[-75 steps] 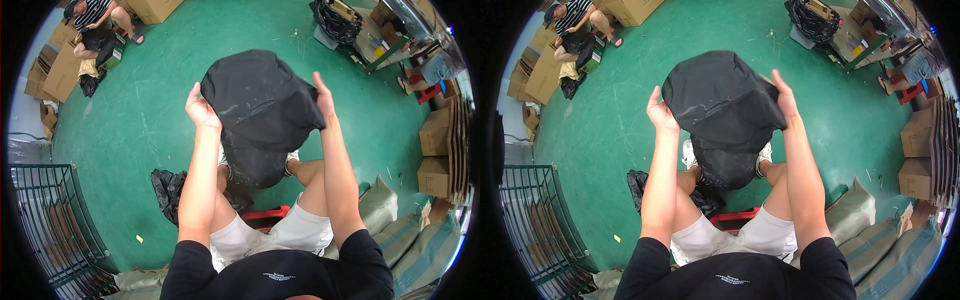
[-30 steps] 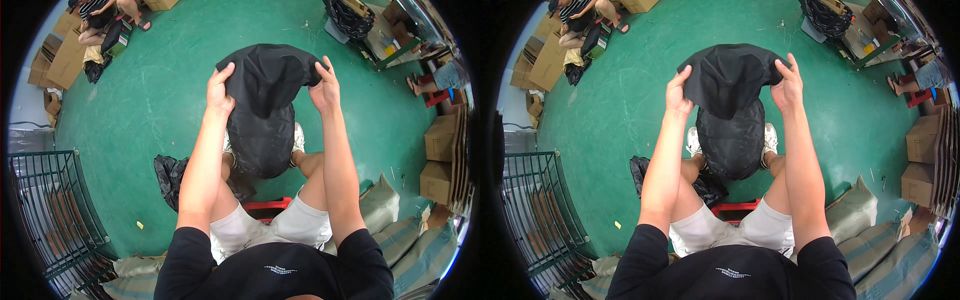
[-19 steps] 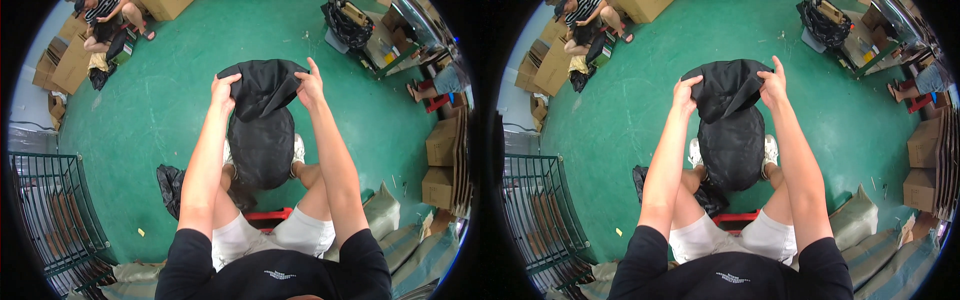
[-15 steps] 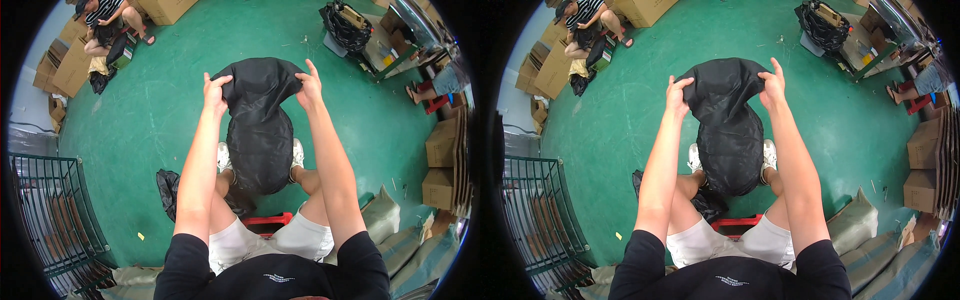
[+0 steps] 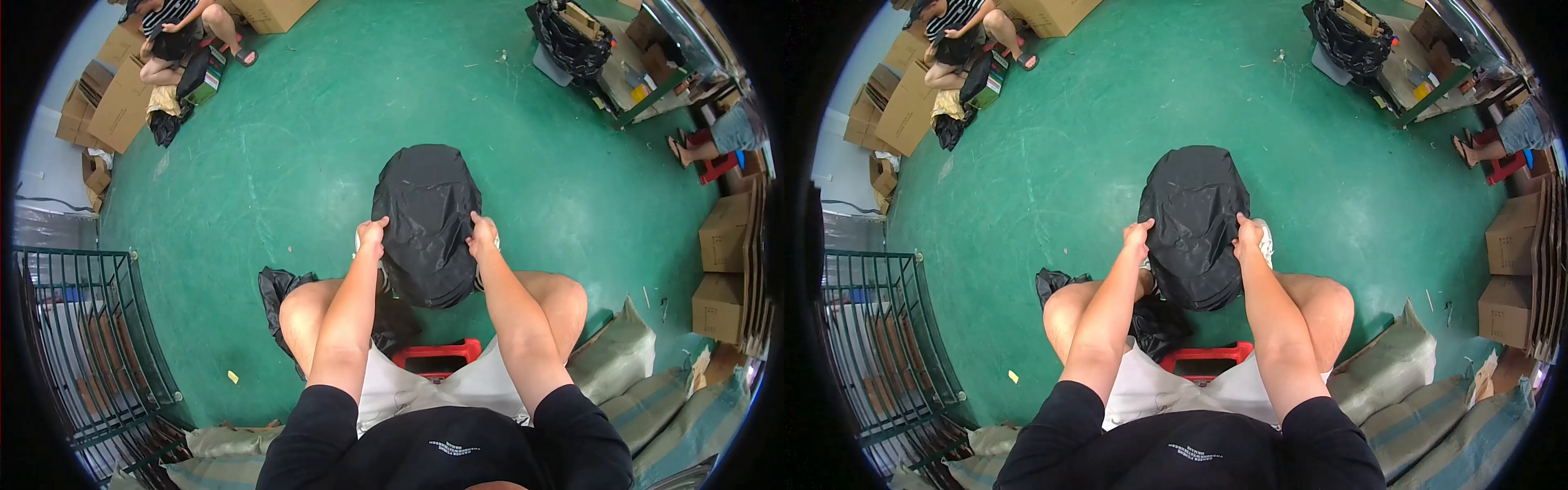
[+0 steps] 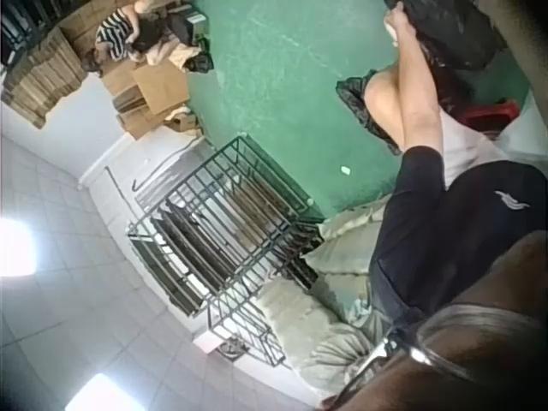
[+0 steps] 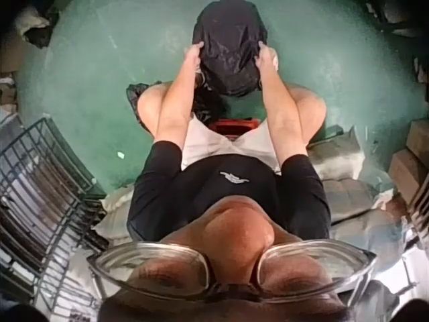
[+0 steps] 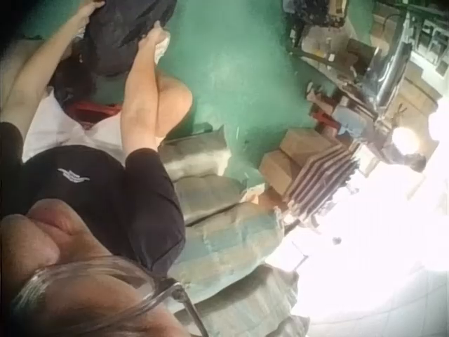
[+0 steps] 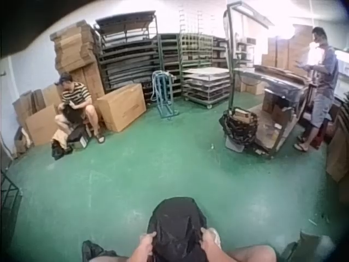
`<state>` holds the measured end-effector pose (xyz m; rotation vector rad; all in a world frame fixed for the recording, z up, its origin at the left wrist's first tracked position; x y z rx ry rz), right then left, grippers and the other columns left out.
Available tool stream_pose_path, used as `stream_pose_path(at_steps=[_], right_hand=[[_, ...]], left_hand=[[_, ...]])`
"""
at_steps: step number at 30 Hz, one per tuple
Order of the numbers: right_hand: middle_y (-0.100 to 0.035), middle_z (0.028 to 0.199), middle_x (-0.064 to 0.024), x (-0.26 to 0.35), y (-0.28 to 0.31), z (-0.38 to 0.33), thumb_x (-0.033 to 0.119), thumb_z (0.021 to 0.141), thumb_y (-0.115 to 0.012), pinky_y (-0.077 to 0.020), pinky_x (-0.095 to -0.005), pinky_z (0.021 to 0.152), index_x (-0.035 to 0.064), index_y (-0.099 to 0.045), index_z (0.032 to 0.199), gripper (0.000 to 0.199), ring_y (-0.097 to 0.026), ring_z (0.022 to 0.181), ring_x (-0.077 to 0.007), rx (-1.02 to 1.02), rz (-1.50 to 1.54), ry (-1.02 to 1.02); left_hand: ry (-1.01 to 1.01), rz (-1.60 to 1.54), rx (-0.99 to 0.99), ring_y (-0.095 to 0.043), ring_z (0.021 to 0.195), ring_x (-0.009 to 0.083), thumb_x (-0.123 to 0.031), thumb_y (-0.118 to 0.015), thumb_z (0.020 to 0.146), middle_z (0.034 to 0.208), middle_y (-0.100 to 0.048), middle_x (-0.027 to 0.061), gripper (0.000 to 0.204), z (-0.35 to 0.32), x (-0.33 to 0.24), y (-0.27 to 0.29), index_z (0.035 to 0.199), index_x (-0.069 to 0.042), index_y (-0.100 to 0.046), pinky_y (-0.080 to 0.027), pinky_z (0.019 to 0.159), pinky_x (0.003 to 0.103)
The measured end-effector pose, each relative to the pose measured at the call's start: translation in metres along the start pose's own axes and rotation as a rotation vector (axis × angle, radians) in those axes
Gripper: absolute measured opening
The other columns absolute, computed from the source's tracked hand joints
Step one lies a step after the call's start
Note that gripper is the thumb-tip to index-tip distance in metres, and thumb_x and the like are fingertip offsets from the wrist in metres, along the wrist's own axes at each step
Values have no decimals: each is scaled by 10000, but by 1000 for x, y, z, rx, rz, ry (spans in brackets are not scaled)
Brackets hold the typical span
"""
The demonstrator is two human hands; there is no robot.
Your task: Packing black fabric items into black protective bags on a warehouse floor.
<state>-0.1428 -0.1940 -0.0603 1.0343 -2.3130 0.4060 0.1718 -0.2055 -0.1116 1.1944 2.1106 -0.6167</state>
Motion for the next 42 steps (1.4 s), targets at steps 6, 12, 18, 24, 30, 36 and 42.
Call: stream_pose_path(at_steps=[6, 12, 18, 24, 30, 36, 42], right_hand=[[-619, 1101, -107, 11, 6, -37, 352, 807, -761, -458, -344, 673, -35, -578, 1210, 587, -565, 896, -216, 89, -225, 116], [-598, 1278, -199, -41, 67, -1, 193, 797, -791, -431, -369, 995, -80, -518, 1311, 642, -574, 1162, -306, -191, -176, 178], [-682, 1014, -243, -54, 73, -33, 353, 898, -668, -491, -458, 863, -35, -668, 1018, 406, -645, 969, -402, -370, -583, 339], [-671, 1001, -262, -43, 78, -42, 456, 930, -572, -480, -531, 847, -5, -670, 952, 472, -625, 975, -453, -405, -898, 364], [-682, 992, -236, -41, 78, -55, 483, 941, -542, -501, -540, 799, 34, -660, 980, 467, -644, 943, -436, -456, -984, 347], [-693, 897, -217, -45, 75, -59, 477, 944, -541, -509, -537, 748, 74, -616, 993, 413, -661, 850, -437, -525, -1023, 443], [-687, 883, -209, -57, 92, -45, 395, 949, -554, -499, -529, 733, 80, -601, 997, 322, -655, 836, -430, -560, -1001, 436]], left_hand=[[74, 82, 11, -451, 1304, 330, -227, -757, 820, 1419, -478, 194, 737, -33, 22, -9, 1422, 4, -399, -333, 1050, 525], [-184, 221, -241, -613, 852, 213, -122, -762, 817, 951, -690, 123, 296, -97, 42, -23, 1008, 68, -638, -473, 813, 332], [-191, 291, -406, -586, 727, 176, -267, -770, 840, 772, -664, 101, 334, -110, 75, 0, 863, 44, -651, -478, 722, 358], [-293, 593, -512, -680, 803, 289, -327, -737, 854, 867, -702, 202, 398, -139, 74, -5, 938, 56, -671, -510, 790, 391], [-300, 689, -536, -671, 814, 375, -345, -708, 874, 836, -699, 195, 397, -163, 59, -13, 968, 38, -665, -514, 802, 439], [-350, 962, -574, -521, 1202, 379, -287, -666, 876, 1317, -542, 228, 473, -173, 40, -33, 1222, 1, -520, -404, 987, 472], [-994, 1378, -2, -136, 1478, 344, -447, -571, 901, 1594, -159, 184, 843, -173, 21, -98, 1509, 11, -210, -141, 1197, 465]])
Point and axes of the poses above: each hand's wrist, its own z-axis towards the middle knuckle, its own y-axis out of the back of the hand, x = y × z, the point moved 4 cm from there along z, towards the middle knuckle
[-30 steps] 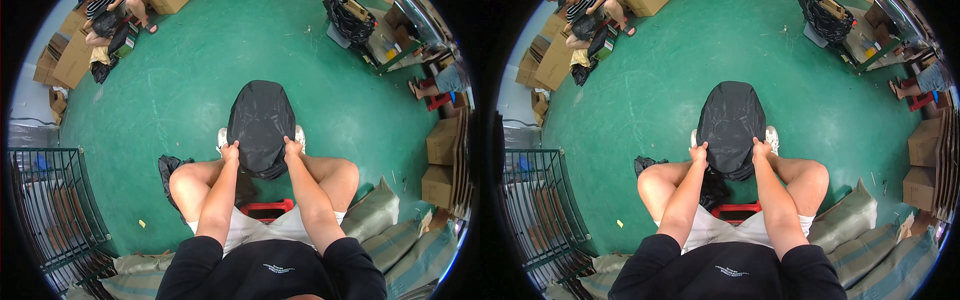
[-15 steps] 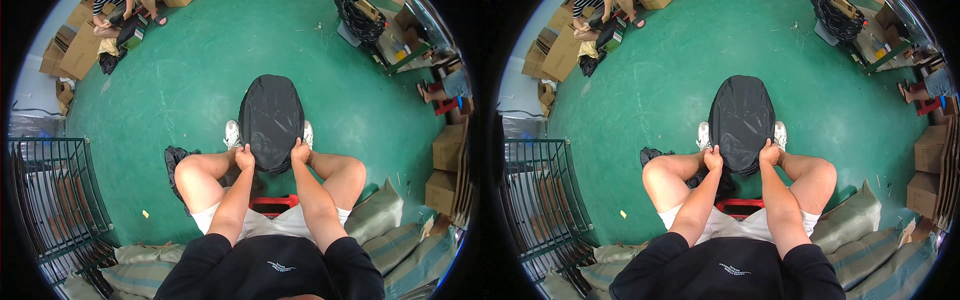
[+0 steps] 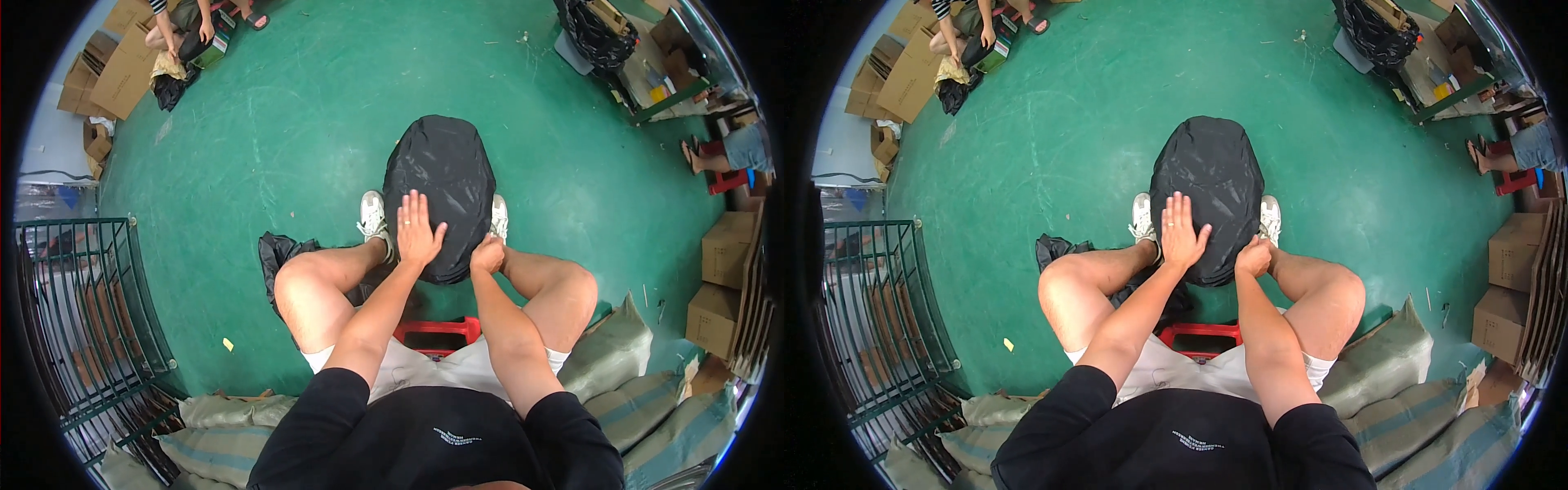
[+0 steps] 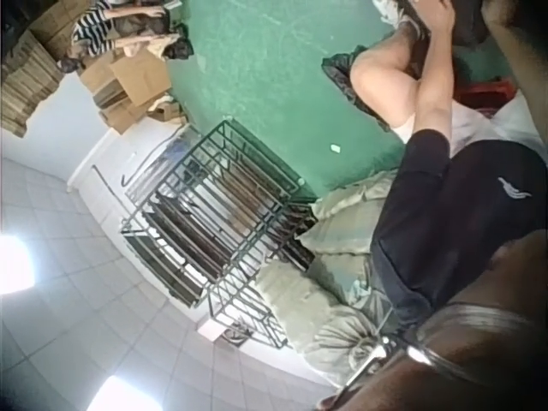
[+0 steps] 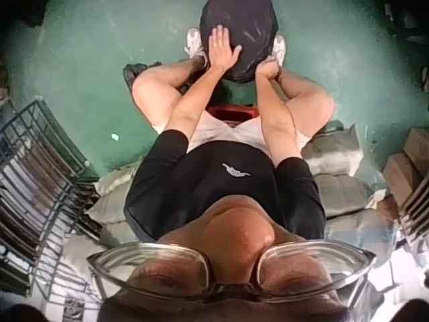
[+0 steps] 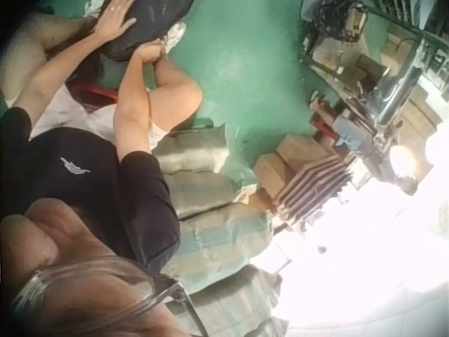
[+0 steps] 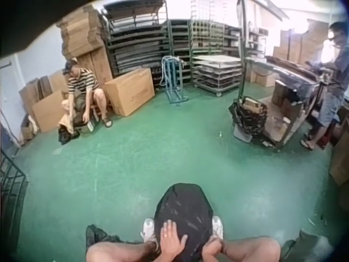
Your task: Packing black fabric items into black protective bags on a warehouse floor.
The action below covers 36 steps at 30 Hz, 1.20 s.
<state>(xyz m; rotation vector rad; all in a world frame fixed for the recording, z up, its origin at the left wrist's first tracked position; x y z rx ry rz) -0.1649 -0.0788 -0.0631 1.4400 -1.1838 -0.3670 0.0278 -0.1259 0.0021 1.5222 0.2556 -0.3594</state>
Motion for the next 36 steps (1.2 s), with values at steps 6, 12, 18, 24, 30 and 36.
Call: stream_pose_path(at_steps=[6, 12, 18, 24, 30, 36], right_hand=[[-570, 1120, -195, 48, 19, -4, 250, 908, -583, -374, -513, 948, 13, -547, 1122, 322, -506, 1090, -392, -398, 160, 427], [-318, 1520, -179, 128, 19, -18, 308, 919, -563, -227, -496, 1147, 62, -387, 1435, 599, -281, 1410, -368, -133, -1, 1026], [-183, 1600, -147, 113, -16, -6, 406, 942, -498, -163, -527, 1170, 143, -296, 1519, 665, -186, 1467, -337, 51, -278, 1104], [-164, 1597, -164, 131, -8, 5, 441, 896, -562, -208, -566, 1147, 148, -237, 1532, 771, -172, 1462, -377, 267, -490, 1026], [-623, 1242, -195, 202, 73, -12, 394, 855, -634, -447, -472, 1001, 64, -559, 1309, 566, -585, 1162, -367, 803, -736, 1094], [-691, 1037, -199, 187, 187, -19, 276, 879, -679, -518, -407, 849, 12, -535, 1310, 525, -670, 953, -338, 1014, 130, 928]], left_hand=[[-103, 59, 147, -108, 1489, 313, -527, -529, 903, 1607, -130, 163, 884, -24, -4, -26, 1523, -3, -178, -115, 1199, 464], [-84, 57, 142, -121, 1489, 313, -510, -521, 905, 1600, -148, 181, 869, -31, -8, -36, 1515, 17, -196, -101, 1196, 471], [-72, 70, 141, -137, 1487, 313, -500, -535, 899, 1589, -180, 196, 861, -36, -10, -34, 1505, 24, -221, -98, 1197, 474], [-54, 140, 300, -186, 1469, 327, -505, -556, 889, 1577, -208, 197, 856, -20, -19, -17, 1489, 24, -252, -176, 1181, 472], [-59, -86, 1131, -543, 1207, 365, -467, -695, 829, 1350, -527, 217, 688, 58, 5, 48, 1347, -51, -516, -434, 1017, 467], [-111, -1152, -163, -642, 988, 188, -305, -625, 948, 1072, -690, 108, 389, 84, 67, 247, 1217, -26, -589, -509, 866, 345]])
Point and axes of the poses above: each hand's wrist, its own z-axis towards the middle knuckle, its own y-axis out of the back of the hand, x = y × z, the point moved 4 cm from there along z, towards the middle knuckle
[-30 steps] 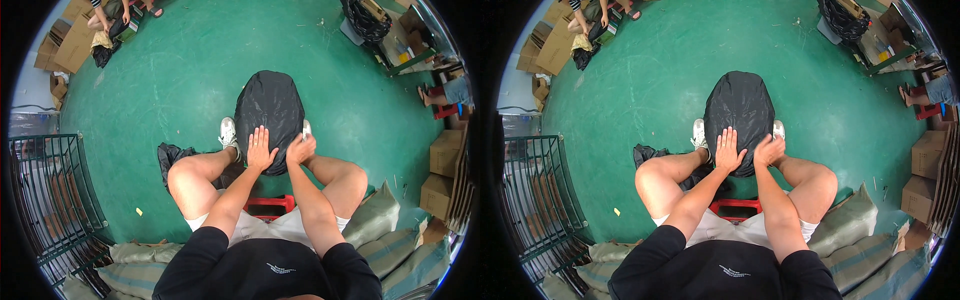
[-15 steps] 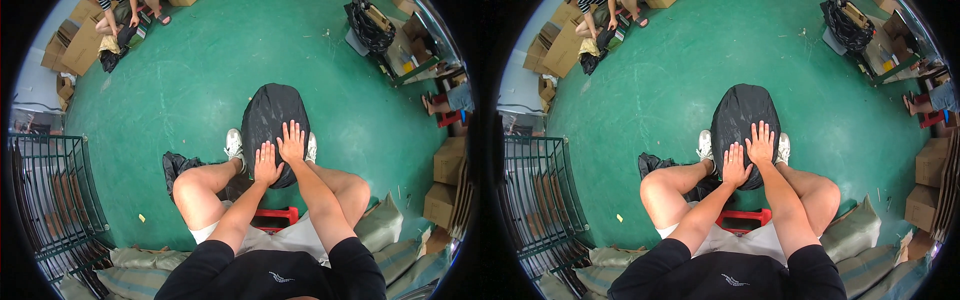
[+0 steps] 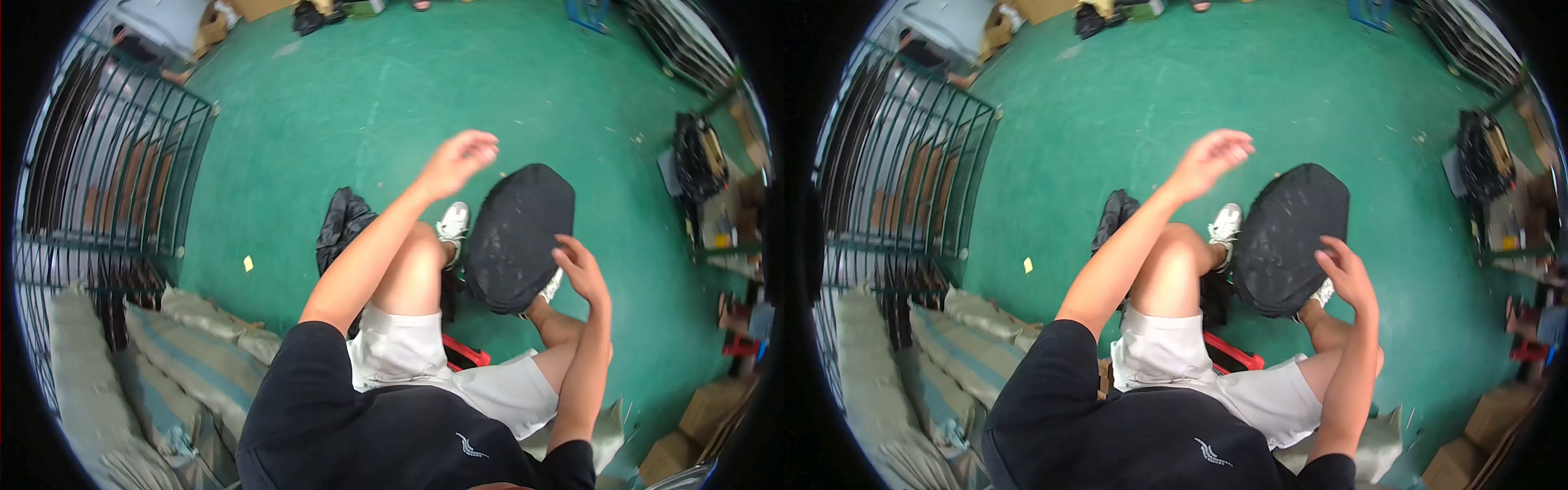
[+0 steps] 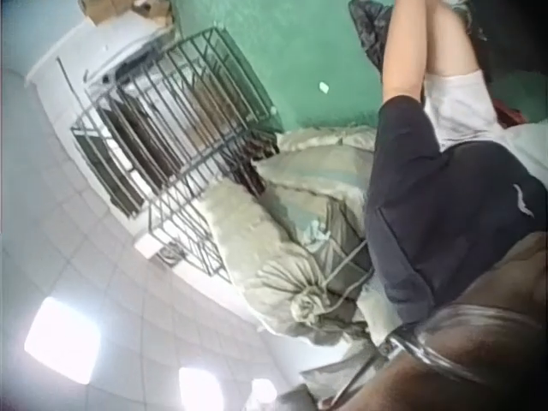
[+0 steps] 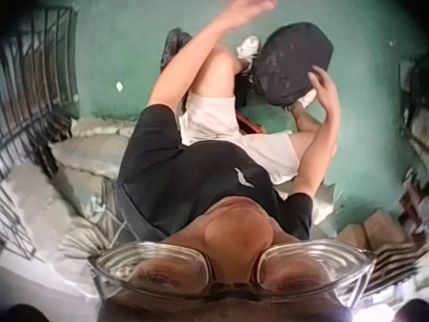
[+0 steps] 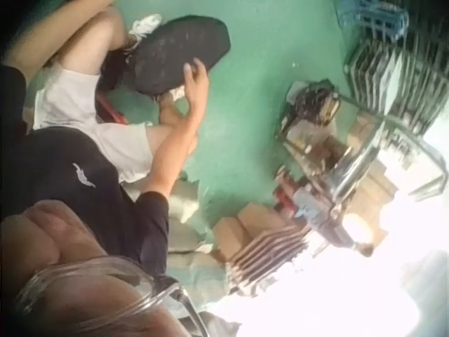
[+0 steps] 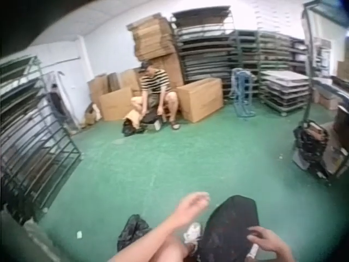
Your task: Packing black fabric items into black protective bags on a warehouse floor.
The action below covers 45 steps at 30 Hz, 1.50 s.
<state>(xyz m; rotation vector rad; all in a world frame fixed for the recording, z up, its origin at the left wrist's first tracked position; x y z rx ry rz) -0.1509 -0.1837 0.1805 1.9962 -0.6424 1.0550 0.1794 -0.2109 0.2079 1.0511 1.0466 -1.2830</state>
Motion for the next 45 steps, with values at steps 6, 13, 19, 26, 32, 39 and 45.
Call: stream_pose_path(at_steps=[6, 13, 19, 26, 32, 39, 45], right_hand=[[-669, 1093, -223, 3, -7, 11, 263, 882, -671, -522, -405, 849, 12, -512, 1338, 544, -668, 964, -322, 59, -494, -26], [-647, 1136, -241, 12, -20, 35, 270, 886, -665, -508, -414, 885, 23, -493, 1359, 561, -648, 1011, -346, 131, -464, -27], [-645, 1119, -244, -5, -22, 38, 211, 837, -701, -518, -420, 857, 8, -487, 1352, 593, -649, 966, -363, 169, -497, 76], [-637, 1157, -247, 19, -30, 31, 200, 813, -721, -519, -419, 886, -25, -511, 1321, 594, -648, 1035, -360, 163, -417, -92], [-613, 1193, -284, 37, -43, 39, 277, 829, -692, -495, -413, 935, -50, -506, 1317, 616, -622, 1085, -391, 205, -460, 66], [-602, 1216, -281, 30, -38, 26, 313, 851, -675, -461, -424, 987, -36, -500, 1326, 614, -583, 1147, -394, 188, -497, 118], [-586, 1250, -276, 13, -40, 30, 321, 862, -665, -448, -439, 1002, -25, -500, 1330, 605, -556, 1189, -391, 217, -474, 104]], left_hand=[[329, 550, -839, -670, 858, 220, -272, -646, 896, 926, -706, 118, 275, -169, 112, 190, 1005, -21, -661, -510, 780, 343], [1250, 887, -613, -507, 1221, 386, -388, -736, 756, 1317, -509, 209, 669, -357, 226, 165, 1293, -74, -490, -430, 1011, 467], [1511, 712, -402, -481, 1291, 399, -299, -662, 818, 1427, -441, 257, 736, -401, 262, 123, 1415, -35, -321, -393, 1074, 477], [1459, 781, -445, -594, 1152, 407, -383, -677, 816, 1226, -602, 288, 696, -394, 238, 119, 1314, 47, -450, -489, 965, 446], [1578, 536, -214, -532, 1265, 339, -715, -652, 722, 1335, -554, 237, 924, -441, 249, 127, 1253, 39, -598, -448, 999, 435], [1569, -50, -685, -626, 1022, 287, -226, -561, 861, 1115, -666, 147, 377, -461, 273, 134, 1127, 21, -663, -468, 864, 458], [1459, -431, -882, -670, 806, 316, -264, -520, 872, 907, -709, 151, 298, -433, 214, 160, 965, -19, -663, -518, 820, 479]])
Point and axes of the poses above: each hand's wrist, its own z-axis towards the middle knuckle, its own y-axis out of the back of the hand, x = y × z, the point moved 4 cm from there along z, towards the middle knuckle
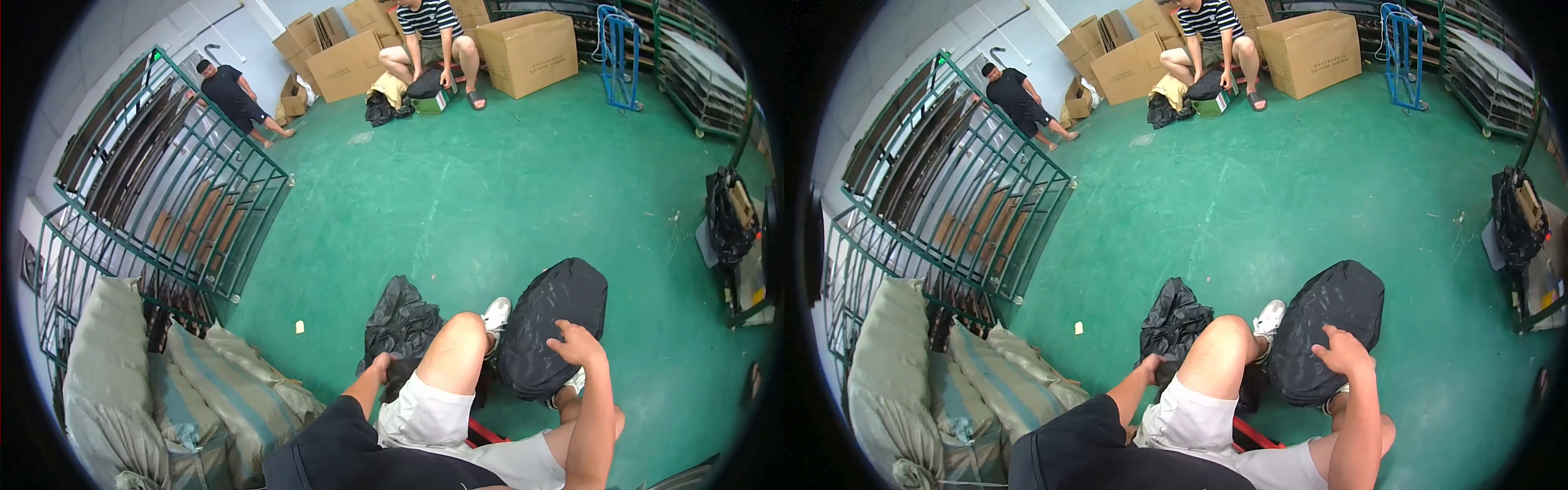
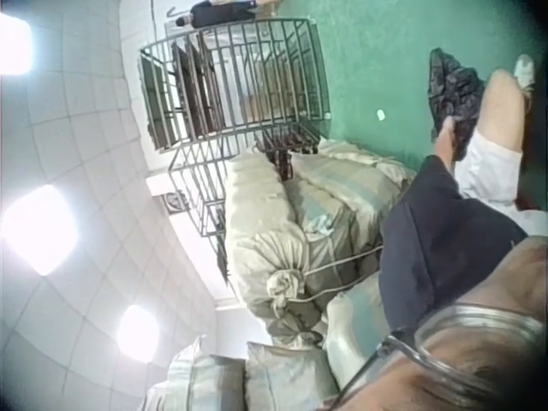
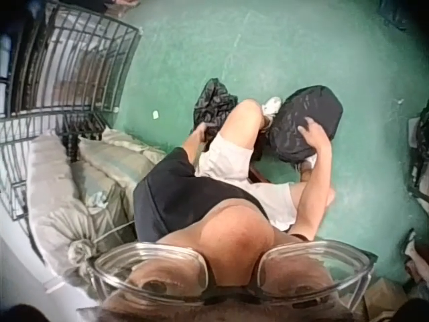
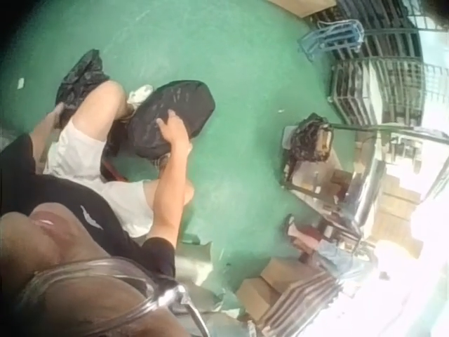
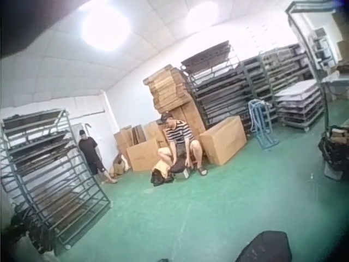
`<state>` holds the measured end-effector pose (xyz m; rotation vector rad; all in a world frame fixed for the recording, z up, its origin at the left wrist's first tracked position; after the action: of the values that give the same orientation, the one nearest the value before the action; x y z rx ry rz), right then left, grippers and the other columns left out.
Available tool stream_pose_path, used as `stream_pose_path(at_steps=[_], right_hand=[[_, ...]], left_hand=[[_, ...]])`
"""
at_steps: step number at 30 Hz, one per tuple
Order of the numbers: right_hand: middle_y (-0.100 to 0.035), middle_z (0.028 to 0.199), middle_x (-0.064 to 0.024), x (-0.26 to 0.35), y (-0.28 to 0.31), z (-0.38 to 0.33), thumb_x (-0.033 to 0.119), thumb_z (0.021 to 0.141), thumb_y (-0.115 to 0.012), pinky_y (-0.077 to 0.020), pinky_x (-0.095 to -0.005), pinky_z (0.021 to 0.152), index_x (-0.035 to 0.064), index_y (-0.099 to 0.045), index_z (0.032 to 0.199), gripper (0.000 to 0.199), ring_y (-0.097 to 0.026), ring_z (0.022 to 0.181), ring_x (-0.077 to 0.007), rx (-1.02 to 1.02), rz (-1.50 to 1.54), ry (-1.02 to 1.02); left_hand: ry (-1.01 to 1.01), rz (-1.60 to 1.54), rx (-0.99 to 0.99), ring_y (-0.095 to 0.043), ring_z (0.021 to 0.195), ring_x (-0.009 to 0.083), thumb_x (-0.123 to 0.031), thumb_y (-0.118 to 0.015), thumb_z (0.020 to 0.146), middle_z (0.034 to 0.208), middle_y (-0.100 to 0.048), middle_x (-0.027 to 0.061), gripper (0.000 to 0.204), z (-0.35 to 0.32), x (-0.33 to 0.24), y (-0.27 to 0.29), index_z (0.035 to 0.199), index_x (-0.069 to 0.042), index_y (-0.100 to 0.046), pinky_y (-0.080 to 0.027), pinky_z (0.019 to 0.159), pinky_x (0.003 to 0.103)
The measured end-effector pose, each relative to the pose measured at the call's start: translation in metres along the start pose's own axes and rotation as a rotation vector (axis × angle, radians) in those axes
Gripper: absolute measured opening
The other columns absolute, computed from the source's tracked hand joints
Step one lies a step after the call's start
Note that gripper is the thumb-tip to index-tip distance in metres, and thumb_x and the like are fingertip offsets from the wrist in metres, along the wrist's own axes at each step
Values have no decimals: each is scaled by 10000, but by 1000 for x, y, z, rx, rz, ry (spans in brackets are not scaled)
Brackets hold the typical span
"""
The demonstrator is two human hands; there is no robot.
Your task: Packing black fabric items into black protective bags on a warehouse floor.
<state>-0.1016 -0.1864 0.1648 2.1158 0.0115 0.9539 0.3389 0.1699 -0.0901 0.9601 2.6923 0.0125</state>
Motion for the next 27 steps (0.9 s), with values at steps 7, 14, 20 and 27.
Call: stream_pose_path(at_steps=[7, 14, 20, 27], right_hand=[[-583, 1257, -271, 11, 5, 7, 319, 858, -675, -446, -434, 1007, -24, -509, 1319, 598, -558, 1189, -382, 11, -101, 4], [-640, 1160, -259, 18, 21, 17, 295, 877, -666, -483, -412, 950, -37, -586, 1222, 485, -610, 1123, -362, -88, 136, 82], [-618, 1209, -200, -23, 47, 20, 532, 979, -448, -490, -435, 922, 0, -487, 1346, 647, -620, 1069, -308, -358, 1143, 65], [-573, 1314, -167, -33, 97, 1, 739, 871, -443, -404, -499, 1047, 23, -514, 1341, 860, -544, 1194, -347, -722, 2174, 285]], left_hand=[[-701, -88, -156, -439, 442, 143, -269, -607, 879, 539, -419, -3, 250, -161, -182, -16, 700, -151, -481, -363, 415, 324], [-1770, 442, -26, -426, 629, 66, -66, -653, 706, 646, -443, -41, 207, -380, -282, -224, 645, -25, -460, -340, 523, 300], [-2085, 437, 663, -493, 701, 200, 8, -622, 616, 799, -512, 101, 250, -426, -204, -408, 650, -2, -375, -374, 591, 315], [-1611, 692, 1326, -562, 710, 226, 53, -589, 542, 767, -633, 137, 365, -378, -119, -441, 631, -52, -251, -417, 607, 309]])
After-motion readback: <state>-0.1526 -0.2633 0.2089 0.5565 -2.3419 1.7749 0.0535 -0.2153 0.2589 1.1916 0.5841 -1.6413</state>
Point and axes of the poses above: each hand's wrist, its own z-axis towards the middle knuckle, its own y-axis out of the back of the hand, x = y × z, the point moved 4 cm from there along z, towards the middle knuckle
